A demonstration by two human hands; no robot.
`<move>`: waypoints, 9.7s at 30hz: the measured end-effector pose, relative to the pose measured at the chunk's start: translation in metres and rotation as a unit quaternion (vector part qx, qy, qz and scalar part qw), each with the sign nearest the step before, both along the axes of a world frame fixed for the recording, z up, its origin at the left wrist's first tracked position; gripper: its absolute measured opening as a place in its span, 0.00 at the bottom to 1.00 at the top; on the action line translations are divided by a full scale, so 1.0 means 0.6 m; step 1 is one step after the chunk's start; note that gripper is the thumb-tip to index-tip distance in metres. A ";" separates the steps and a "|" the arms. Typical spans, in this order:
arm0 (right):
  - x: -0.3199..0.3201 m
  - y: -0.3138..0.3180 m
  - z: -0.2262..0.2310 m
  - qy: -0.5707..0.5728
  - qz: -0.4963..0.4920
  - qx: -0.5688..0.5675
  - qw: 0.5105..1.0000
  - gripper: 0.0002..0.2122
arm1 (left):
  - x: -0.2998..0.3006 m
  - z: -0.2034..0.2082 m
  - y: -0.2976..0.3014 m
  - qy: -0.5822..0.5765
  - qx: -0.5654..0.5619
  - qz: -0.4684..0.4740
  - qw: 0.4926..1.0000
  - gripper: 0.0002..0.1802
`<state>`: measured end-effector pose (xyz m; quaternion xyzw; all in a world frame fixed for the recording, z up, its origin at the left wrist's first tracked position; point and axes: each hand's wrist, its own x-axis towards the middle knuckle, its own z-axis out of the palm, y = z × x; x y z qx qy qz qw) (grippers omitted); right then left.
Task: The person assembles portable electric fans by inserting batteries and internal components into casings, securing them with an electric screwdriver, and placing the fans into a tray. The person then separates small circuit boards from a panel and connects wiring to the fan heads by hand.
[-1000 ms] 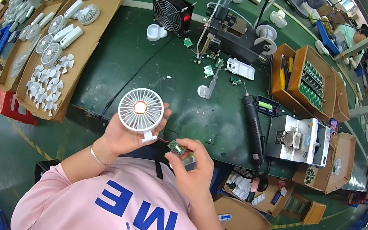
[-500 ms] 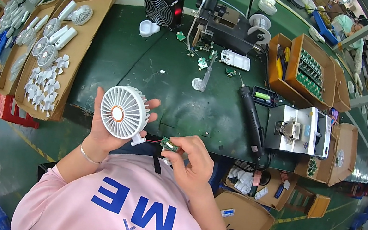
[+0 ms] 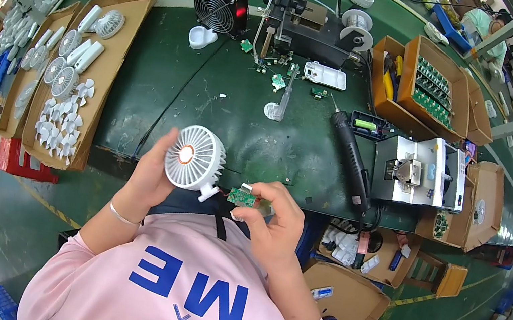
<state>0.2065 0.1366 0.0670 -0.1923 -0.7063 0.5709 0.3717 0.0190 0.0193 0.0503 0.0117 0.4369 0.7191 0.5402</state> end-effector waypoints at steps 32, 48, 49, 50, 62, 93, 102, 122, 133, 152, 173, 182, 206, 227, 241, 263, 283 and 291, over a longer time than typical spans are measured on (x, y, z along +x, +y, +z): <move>-0.032 -0.022 0.058 -0.158 0.003 0.167 0.973 0.02 | 0.066 0.061 0.016 0.352 -0.059 -0.078 0.931 0.08; -0.047 0.162 -0.036 -0.066 -0.219 -0.003 0.974 0.04 | -0.022 0.084 0.027 0.363 -0.058 -0.026 0.929 0.10; -0.048 0.164 -0.042 -0.090 -0.217 0.006 0.972 0.05 | -0.020 0.079 0.026 0.403 -0.052 -0.026 0.913 0.11; -0.049 0.165 -0.044 -0.095 -0.248 0.128 0.956 0.07 | -0.018 0.074 0.026 0.442 -0.045 -0.026 0.895 0.13; -0.086 0.091 -0.007 -0.045 0.071 -0.115 0.990 0.10 | -0.029 0.096 0.096 0.575 -0.045 -0.198 0.793 0.19; -0.199 0.208 -0.024 -0.002 0.017 -0.175 0.984 0.07 | -0.149 -0.005 0.241 0.190 0.064 -0.134 0.971 0.06; -0.199 0.202 -0.028 0.019 0.009 -0.159 0.987 0.07 | -0.143 -0.006 0.237 0.201 0.093 -0.116 0.968 0.05; -0.201 0.211 -0.022 0.055 -0.071 -0.164 0.982 0.10 | -0.150 -0.016 0.243 0.165 0.094 -0.104 0.976 0.04; -0.175 0.258 -0.036 0.090 -0.141 -0.116 0.979 0.08 | -0.158 -0.041 0.244 0.164 0.047 -0.109 0.979 0.03; 0.006 0.547 0.139 -0.596 -0.211 0.252 0.733 0.11 | -0.161 -0.036 0.250 0.184 0.054 -0.131 0.973 0.04; 0.028 0.561 0.145 -0.619 -0.103 0.310 0.714 0.14 | -0.163 -0.048 0.253 0.169 0.045 -0.149 0.973 0.05; 0.052 0.559 0.113 -0.479 -0.191 0.504 0.692 0.06 | -0.161 -0.051 0.256 0.170 0.057 -0.152 0.972 0.05; -0.145 0.275 0.032 0.139 -0.235 -0.189 0.943 0.18 | -0.165 -0.045 0.249 0.158 0.047 -0.155 0.974 0.05; -0.215 0.195 -0.033 -0.058 -0.071 -0.213 0.973 0.09 | -0.134 -0.034 0.251 0.165 0.056 -0.127 0.976 0.04; -0.219 0.189 -0.030 -0.023 -0.068 -0.199 0.977 0.09 | -0.131 -0.027 0.249 0.159 0.065 -0.106 0.979 0.05; -0.227 0.183 -0.028 0.028 -0.060 -0.161 0.985 0.10 | -0.135 -0.002 0.238 0.184 0.067 -0.086 0.977 0.05; -0.224 0.183 -0.031 0.011 -0.052 -0.161 0.985 0.11 | -0.140 -0.009 0.238 0.180 0.058 -0.110 0.976 0.05; -0.221 0.187 -0.035 0.005 -0.058 -0.160 0.985 0.09 | -0.138 -0.011 0.237 0.195 0.031 -0.112 0.974 0.07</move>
